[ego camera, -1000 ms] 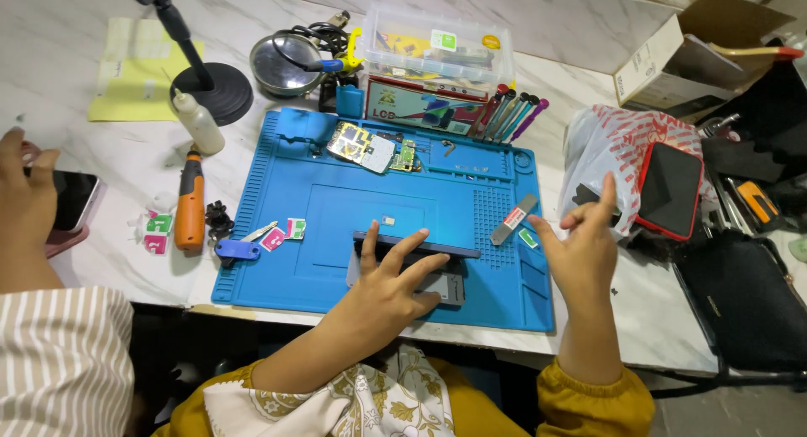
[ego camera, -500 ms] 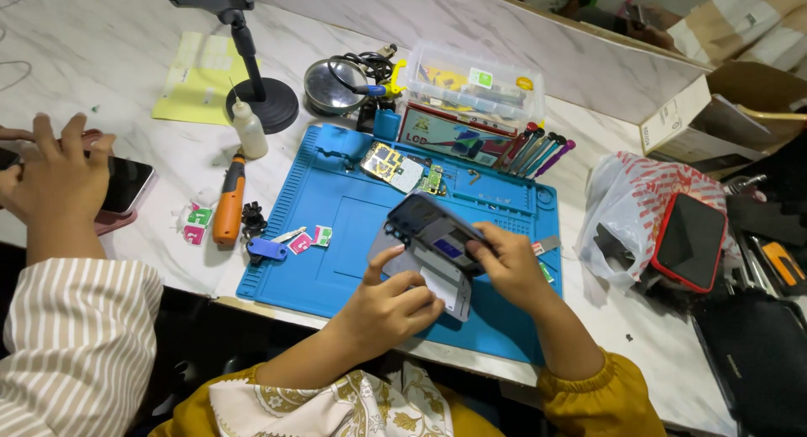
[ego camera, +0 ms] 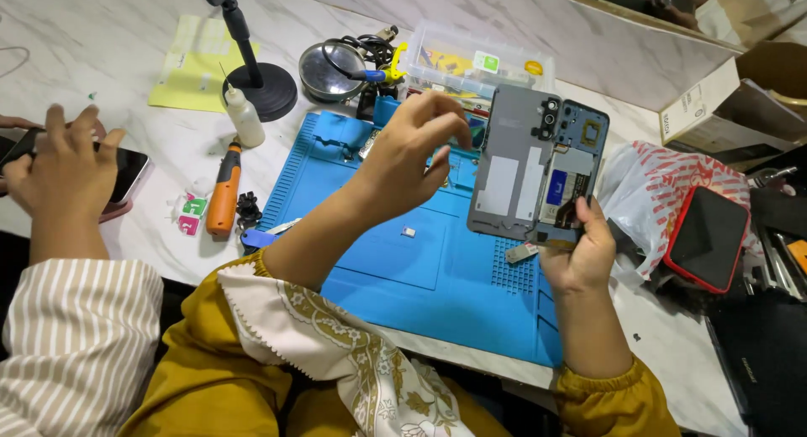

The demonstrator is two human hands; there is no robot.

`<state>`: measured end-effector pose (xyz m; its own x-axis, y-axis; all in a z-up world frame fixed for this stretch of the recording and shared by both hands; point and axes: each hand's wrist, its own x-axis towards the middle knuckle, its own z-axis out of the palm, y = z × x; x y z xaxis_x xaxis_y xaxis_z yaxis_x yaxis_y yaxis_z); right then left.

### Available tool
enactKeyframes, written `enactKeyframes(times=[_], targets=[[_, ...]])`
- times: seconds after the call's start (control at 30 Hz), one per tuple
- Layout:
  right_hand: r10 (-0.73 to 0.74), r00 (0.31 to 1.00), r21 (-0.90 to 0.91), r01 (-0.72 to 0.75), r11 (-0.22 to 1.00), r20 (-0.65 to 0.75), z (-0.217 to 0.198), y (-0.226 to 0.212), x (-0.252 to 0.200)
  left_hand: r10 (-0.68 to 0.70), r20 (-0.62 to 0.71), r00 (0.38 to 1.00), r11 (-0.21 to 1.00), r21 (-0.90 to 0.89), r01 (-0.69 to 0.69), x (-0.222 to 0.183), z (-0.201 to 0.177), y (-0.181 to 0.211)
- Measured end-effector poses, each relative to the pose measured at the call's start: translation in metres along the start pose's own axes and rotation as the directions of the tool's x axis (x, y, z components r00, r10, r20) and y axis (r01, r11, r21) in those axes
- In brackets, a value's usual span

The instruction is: Repairing a smartphone by scraping adhesive from the frame and reassembling internal components

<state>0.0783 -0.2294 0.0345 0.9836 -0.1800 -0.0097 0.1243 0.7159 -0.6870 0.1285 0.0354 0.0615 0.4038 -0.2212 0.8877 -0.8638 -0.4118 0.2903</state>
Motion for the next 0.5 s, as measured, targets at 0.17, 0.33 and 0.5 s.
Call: enactKeyframes(times=[0.17,0.33,0.5], targets=[[0.115,0.986,-0.055,-0.122,0.991,-0.117,-0.020,0.005,0.019,-0.326,0.738,0.591,0.939,0.178,0.295,-0.024,-0.013,0.010],[0.198,0.980,-0.265,-0.190,0.945,0.005,-0.042,0.023,0.026,-0.433,0.822,0.371,0.900,0.413,0.138,-0.049,0.005,-0.009],[0.346,0.925,-0.472,-0.239,0.848,0.155,-0.008,0.025,-0.005,-0.480,0.809,0.338,0.877,0.450,0.168,-0.059,0.009,-0.018]])
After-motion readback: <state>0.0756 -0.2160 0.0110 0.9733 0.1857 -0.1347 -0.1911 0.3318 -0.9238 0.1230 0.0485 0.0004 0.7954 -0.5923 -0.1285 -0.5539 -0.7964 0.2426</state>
